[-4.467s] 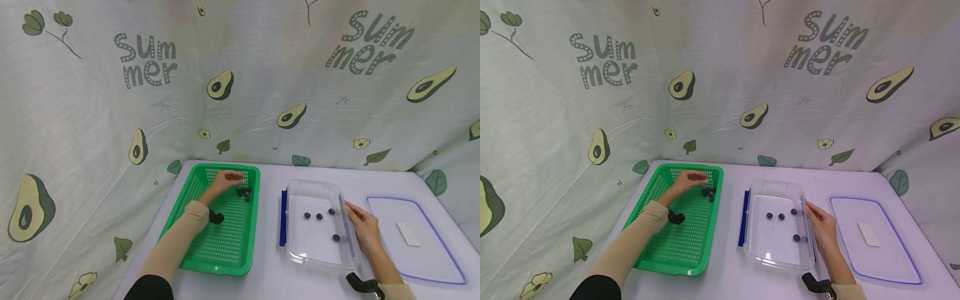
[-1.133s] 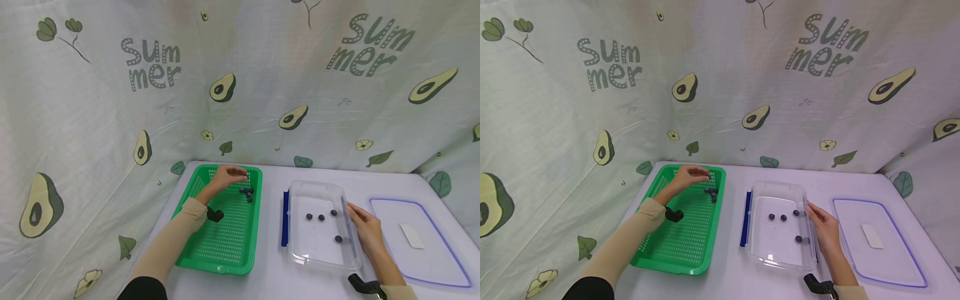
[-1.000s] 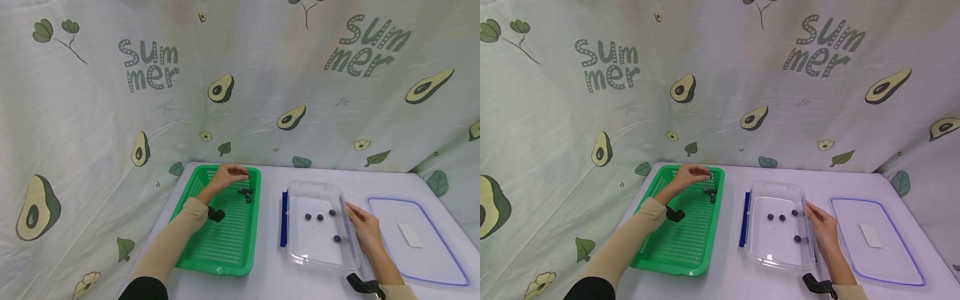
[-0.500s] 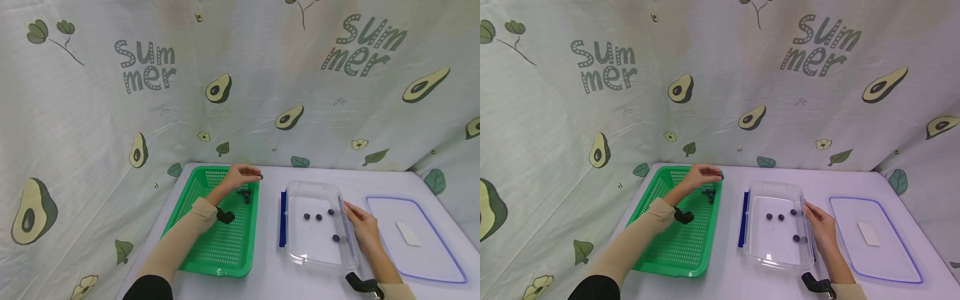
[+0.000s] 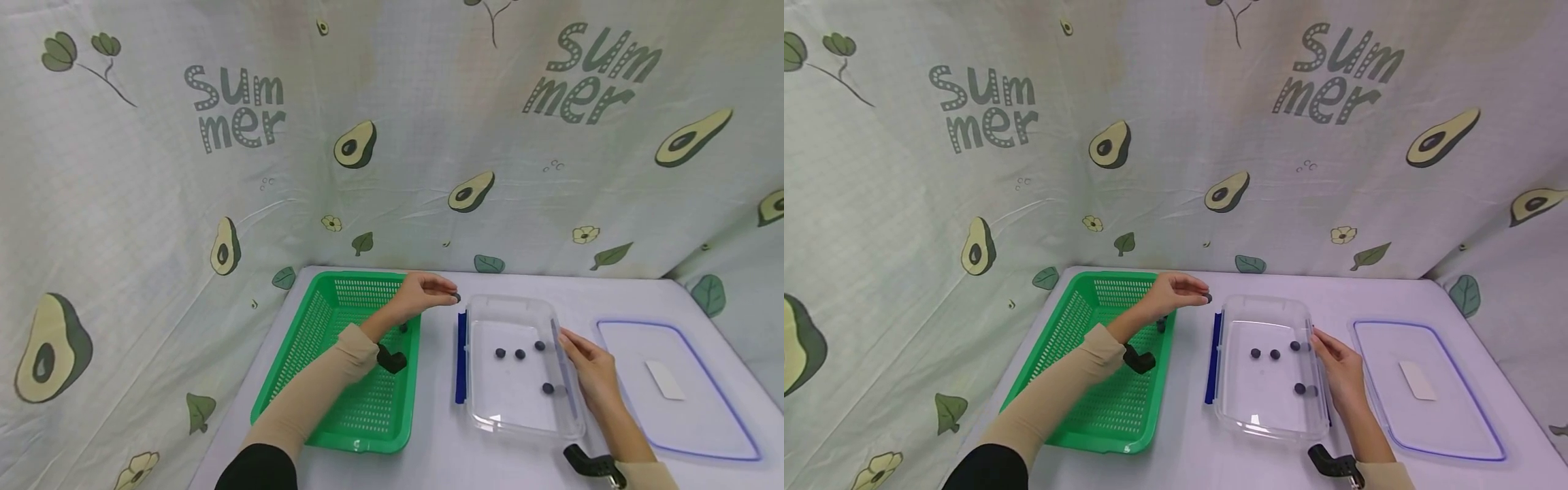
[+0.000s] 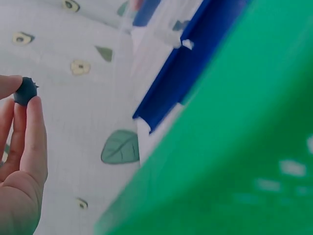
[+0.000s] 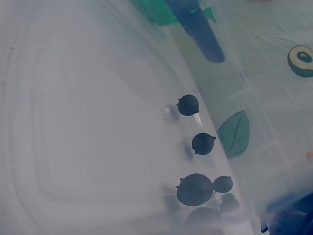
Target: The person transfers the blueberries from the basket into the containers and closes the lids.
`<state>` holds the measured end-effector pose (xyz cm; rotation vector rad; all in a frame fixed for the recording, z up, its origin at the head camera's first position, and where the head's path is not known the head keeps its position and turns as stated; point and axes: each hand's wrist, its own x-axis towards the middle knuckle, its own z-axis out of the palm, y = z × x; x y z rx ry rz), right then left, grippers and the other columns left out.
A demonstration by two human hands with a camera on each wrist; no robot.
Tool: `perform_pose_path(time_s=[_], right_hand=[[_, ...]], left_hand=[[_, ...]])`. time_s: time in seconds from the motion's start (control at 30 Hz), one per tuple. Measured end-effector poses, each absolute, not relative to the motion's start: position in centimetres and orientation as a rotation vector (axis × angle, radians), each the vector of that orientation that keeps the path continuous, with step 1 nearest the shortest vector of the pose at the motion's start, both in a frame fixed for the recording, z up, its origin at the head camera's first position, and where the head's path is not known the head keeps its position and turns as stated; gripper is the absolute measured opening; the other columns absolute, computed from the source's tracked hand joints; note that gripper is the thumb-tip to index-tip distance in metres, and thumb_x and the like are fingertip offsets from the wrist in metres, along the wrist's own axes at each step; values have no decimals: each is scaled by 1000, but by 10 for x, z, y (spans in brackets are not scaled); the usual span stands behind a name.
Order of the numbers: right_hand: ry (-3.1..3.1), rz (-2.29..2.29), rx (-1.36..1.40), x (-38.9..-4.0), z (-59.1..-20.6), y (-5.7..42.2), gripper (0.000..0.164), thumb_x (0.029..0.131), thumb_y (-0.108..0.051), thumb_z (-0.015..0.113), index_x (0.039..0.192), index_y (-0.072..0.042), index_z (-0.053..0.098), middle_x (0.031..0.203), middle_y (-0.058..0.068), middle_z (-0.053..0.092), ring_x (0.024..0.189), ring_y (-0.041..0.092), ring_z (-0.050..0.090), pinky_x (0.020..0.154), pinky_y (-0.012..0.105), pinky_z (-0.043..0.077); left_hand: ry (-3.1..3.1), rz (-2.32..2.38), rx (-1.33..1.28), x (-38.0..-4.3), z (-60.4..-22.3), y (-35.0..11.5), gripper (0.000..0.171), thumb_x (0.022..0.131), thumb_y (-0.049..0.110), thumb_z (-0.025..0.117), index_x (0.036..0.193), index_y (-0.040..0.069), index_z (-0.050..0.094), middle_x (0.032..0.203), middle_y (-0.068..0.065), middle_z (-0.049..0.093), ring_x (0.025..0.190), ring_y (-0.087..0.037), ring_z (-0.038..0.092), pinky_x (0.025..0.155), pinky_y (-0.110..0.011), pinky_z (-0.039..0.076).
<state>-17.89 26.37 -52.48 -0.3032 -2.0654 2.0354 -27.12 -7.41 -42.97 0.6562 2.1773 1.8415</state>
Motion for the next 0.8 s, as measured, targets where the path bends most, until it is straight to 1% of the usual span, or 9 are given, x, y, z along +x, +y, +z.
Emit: perform_pose_path(time_s=[0.1,0.2,0.27,0.43,0.5,0.57,0.8], right_hand=[[-2066,2021,-304,-179,-526,263,26,94,-22,72,119,-16,74,90,-28,69,89,-10,59,75,5,45],[-2063,2019,-307,-180,-526,263,28,94,-22,72,120,-14,73,91,-28,69,89,-9,58,75,5,45],[-2067,2019,-309,-180,-526,263,29,94,-23,72,121,-13,73,91,-28,69,89,-9,58,75,5,45],[-2046,2053,-312,-180,-526,264,28,94,-22,72,121,-13,73,92,-27,69,90,-10,59,76,4,45],[-2036,2064,-308,-180,-526,264,28,94,-22,72,121,-14,73,92,-27,69,91,-10,59,76,4,45],[-2027,2074,-300,-179,-526,264,28,94,-21,72,121,-13,73,93,-26,70,92,-10,59,76,5,45],[-2019,2085,-291,-180,-525,263,31,95,-21,72,124,-9,71,93,-26,70,93,-10,59,77,4,45]], left_hand=[[2177,1823,680,-267,-427,-63,25,86,3,79,109,-3,73,102,-9,74,92,-18,72,84,-32,57],[2182,1810,689,-265,-423,-53,24,86,5,79,108,-1,74,102,-7,74,91,-15,71,84,-30,57],[2178,1807,690,-262,-418,-48,23,86,4,78,108,-1,74,101,-7,74,90,-14,71,83,-29,57],[2190,1769,732,-261,-422,-31,23,87,7,78,109,-1,73,99,0,74,89,-10,71,83,-26,57],[2201,1744,752,-262,-427,-24,23,87,8,78,109,2,74,100,3,74,89,-9,71,83,-25,56],[2202,1729,765,-260,-428,-18,22,88,8,78,108,4,75,101,3,74,90,-7,70,83,-24,56],[2200,1707,786,-257,-429,-6,22,88,9,78,109,3,74,104,2,73,91,-5,69,83,-22,55]])
